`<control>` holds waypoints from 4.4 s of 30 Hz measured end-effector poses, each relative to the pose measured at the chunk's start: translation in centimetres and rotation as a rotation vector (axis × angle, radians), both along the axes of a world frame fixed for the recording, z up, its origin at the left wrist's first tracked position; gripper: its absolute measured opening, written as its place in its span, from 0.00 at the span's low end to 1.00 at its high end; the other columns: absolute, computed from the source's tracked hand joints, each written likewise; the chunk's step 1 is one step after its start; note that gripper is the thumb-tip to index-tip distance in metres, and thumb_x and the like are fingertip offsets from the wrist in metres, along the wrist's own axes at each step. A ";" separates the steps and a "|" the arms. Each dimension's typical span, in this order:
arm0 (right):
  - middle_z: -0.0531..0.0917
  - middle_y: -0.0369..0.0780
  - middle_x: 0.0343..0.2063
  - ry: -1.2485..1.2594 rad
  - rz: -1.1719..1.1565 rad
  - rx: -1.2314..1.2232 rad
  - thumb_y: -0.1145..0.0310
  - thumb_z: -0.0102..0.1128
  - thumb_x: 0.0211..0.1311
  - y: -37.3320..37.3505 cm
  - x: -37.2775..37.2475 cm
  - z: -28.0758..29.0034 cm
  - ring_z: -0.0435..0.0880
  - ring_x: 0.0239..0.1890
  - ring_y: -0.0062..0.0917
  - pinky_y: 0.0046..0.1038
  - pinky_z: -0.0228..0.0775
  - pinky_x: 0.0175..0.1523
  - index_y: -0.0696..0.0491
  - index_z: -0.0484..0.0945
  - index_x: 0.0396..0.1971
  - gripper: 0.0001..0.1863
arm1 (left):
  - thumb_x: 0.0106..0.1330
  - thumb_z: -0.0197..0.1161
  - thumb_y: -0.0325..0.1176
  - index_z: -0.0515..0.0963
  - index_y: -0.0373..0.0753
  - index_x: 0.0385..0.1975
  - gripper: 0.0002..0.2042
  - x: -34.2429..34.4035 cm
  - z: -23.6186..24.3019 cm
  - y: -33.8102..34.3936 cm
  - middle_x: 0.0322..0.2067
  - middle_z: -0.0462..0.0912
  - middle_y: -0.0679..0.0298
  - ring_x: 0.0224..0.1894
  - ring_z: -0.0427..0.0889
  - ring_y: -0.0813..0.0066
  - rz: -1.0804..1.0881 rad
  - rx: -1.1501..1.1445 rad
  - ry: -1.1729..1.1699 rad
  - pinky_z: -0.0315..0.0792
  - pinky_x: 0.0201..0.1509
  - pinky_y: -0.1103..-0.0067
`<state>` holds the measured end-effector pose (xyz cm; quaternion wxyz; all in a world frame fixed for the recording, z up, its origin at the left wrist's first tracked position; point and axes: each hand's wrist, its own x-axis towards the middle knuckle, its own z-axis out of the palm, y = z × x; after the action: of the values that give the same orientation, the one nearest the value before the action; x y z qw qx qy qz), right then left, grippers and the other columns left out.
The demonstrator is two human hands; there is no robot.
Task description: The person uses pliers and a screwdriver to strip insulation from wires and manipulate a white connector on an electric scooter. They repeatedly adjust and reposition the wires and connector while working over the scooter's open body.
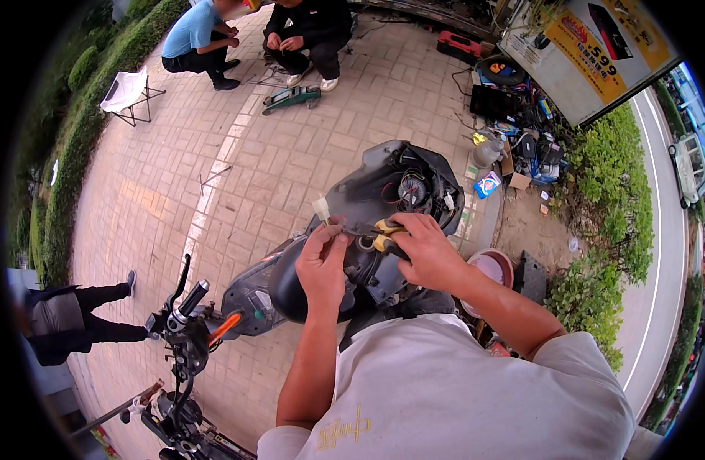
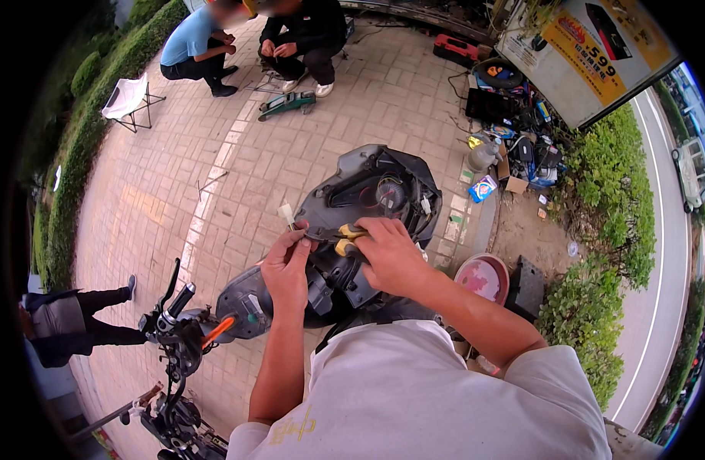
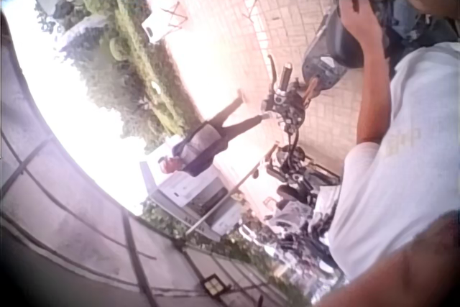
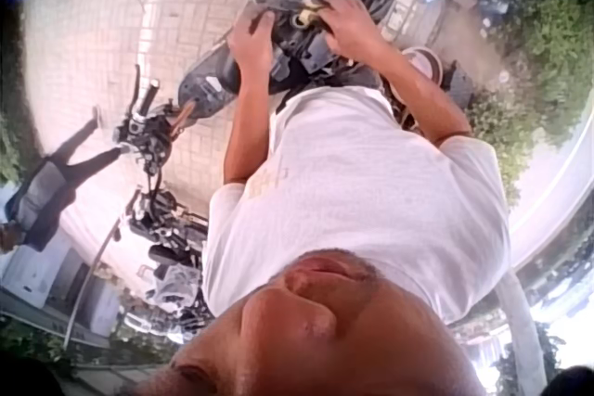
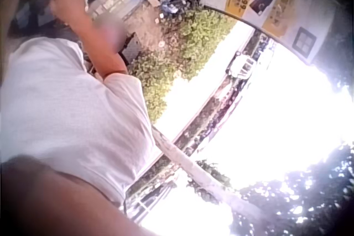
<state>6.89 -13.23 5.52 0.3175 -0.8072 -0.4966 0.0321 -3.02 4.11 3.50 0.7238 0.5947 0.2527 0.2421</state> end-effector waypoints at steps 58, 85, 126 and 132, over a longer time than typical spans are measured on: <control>0.77 0.46 0.41 -0.031 -0.199 -0.615 0.67 0.59 0.49 1.3 0.5 -5.6 0.74 0.47 0.38 0.37 0.69 0.48 0.57 0.83 0.33 0.12 | 0.64 0.54 0.18 0.63 0.35 0.55 0.20 -2.0 -0.9 0.5 0.44 0.79 0.60 0.42 0.82 0.74 -0.097 -0.073 -0.041 0.73 0.44 0.83; 0.82 0.34 0.34 1.353 0.226 0.111 0.66 0.66 0.61 8.7 0.4 -1.3 0.77 0.36 0.14 0.19 0.71 0.44 0.60 0.78 0.39 0.13 | 0.59 0.60 0.19 0.65 0.29 0.57 0.24 -2.8 4.5 1.3 0.35 0.77 0.64 0.38 0.77 0.80 0.038 -0.075 0.081 0.72 0.45 0.84; 0.83 0.39 0.23 1.157 -0.293 0.213 0.70 0.65 0.50 11.7 -1.5 0.5 0.79 0.25 0.19 0.22 0.71 0.31 0.63 0.82 0.28 0.10 | 0.52 0.63 0.20 0.76 0.32 0.29 0.05 -2.3 2.9 8.1 0.32 0.78 0.54 0.35 0.79 0.56 -0.240 0.822 0.109 0.73 0.39 0.70; 0.80 0.39 0.20 1.405 -0.245 0.174 0.72 0.63 0.49 12.3 -0.2 -0.9 0.76 0.21 0.19 0.22 0.67 0.26 0.65 0.81 0.28 0.10 | 0.52 0.65 0.20 0.78 0.34 0.30 0.07 -1.8 2.6 8.2 0.32 0.79 0.56 0.35 0.80 0.58 -0.240 0.898 0.073 0.74 0.40 0.73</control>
<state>6.73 -0.88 4.61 0.6266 -0.6176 -0.0816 0.4684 -4.81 12.33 6.13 0.4083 0.8823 0.0774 0.2209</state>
